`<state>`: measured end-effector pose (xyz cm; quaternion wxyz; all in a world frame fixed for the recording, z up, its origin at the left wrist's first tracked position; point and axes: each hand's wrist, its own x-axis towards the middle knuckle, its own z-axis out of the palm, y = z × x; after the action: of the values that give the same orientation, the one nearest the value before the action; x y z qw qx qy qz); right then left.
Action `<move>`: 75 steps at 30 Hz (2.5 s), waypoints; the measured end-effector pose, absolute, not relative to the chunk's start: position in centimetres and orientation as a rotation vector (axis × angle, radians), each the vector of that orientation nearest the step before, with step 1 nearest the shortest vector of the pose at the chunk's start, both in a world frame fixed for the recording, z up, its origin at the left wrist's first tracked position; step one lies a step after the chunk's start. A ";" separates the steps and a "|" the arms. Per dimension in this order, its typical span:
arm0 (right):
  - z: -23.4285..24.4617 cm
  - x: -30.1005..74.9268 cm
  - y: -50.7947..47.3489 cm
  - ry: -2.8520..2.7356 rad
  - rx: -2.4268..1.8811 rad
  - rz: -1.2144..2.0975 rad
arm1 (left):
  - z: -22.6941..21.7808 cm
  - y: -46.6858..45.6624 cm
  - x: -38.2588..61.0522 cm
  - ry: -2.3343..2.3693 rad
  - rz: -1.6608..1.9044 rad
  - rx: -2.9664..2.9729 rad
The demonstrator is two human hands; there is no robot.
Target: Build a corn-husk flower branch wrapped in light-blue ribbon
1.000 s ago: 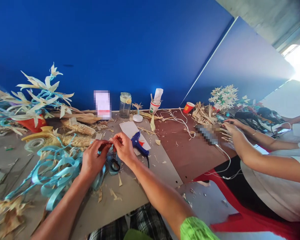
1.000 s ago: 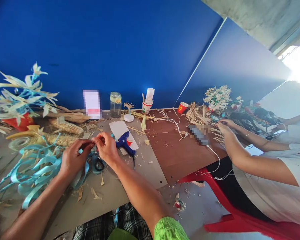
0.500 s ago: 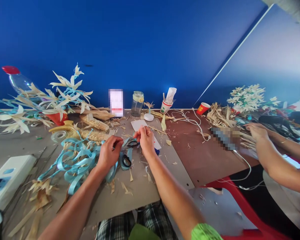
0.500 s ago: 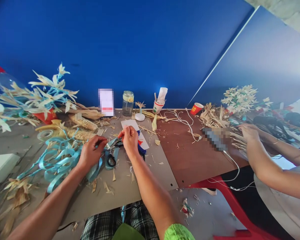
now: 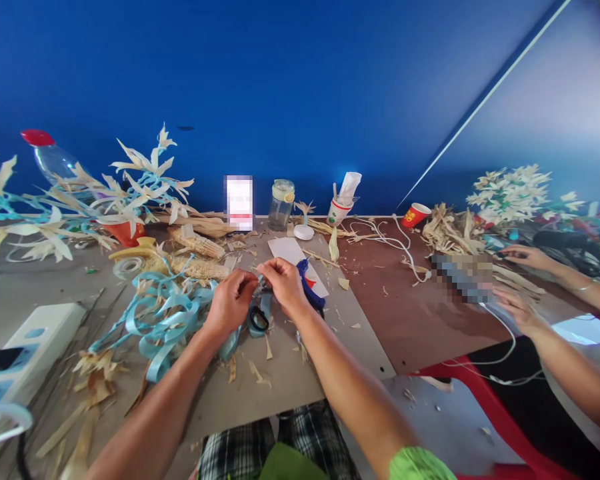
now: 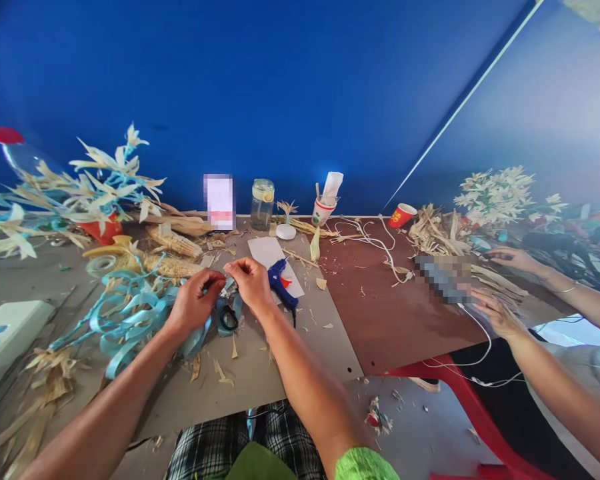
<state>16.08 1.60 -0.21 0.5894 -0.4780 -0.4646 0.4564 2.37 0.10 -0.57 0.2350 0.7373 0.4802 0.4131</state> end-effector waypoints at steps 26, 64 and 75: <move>-0.6 17.9 1.9 -1.225 -1.215 0.530 | -0.5 0.8 1.7 1.246 1.411 1.465; -0.3 16.8 1.3 -1.609 -1.074 0.573 | -1.0 0.0 2.7 1.024 1.103 1.401; 0.4 17.3 1.1 -1.617 -1.084 0.546 | -0.8 -0.1 2.6 0.975 1.113 1.364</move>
<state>17.32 1.08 0.37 0.5310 -0.4544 -0.6776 0.2288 2.56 -0.10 -0.76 0.5351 0.5727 0.4091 0.4671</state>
